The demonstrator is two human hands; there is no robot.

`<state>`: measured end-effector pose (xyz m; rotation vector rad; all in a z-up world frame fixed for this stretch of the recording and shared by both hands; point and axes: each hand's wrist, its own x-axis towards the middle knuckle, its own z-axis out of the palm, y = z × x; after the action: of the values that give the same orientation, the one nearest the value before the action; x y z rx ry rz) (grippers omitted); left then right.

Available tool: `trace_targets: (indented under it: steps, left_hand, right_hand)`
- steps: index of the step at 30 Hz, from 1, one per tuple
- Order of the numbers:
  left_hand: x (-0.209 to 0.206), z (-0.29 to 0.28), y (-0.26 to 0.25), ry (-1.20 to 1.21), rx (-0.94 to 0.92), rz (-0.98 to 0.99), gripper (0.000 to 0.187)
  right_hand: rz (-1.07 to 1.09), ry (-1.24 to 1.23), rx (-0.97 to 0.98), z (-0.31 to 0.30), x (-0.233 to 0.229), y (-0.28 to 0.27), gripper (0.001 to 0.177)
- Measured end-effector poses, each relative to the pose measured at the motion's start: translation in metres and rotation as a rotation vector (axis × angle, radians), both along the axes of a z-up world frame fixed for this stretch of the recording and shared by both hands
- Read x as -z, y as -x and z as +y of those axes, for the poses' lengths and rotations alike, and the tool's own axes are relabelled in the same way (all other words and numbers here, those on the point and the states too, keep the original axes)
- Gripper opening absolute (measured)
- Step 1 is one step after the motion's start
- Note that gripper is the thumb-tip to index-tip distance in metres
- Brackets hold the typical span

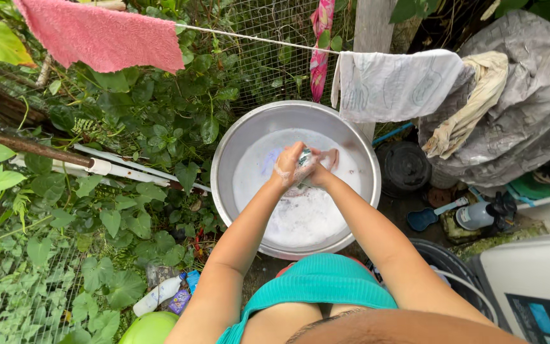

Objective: The person washes small items of clothing by hand in a basin of soapy water, scrubbing a garment against itself and lifting it to check it.

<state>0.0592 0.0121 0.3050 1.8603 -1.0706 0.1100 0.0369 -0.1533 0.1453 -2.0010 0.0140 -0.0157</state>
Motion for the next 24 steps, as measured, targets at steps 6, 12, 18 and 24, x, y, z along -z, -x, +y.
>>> trace_targets:
  steps: [6,12,18,24]
  left_hand:
    - [0.038,-0.011,-0.007,0.334,-0.104,0.577,0.018]
    - [0.088,-0.014,-0.017,0.738,-0.136,1.03,0.02]
    - [0.133,-0.022,-0.014,0.843,-0.312,1.34,0.018]
    - [0.181,-0.029,-0.005,0.879,-0.275,1.5,0.021]
  right_hand:
    - [-0.19,0.636,-0.089,0.035,-0.007,-0.015,0.044]
    - [-0.06,0.273,0.151,0.056,-0.028,0.025,0.039]
    - [-0.066,0.236,0.251,0.07,-0.073,0.063,0.032]
    - [0.014,0.42,0.187,0.057,-0.043,0.08,0.018]
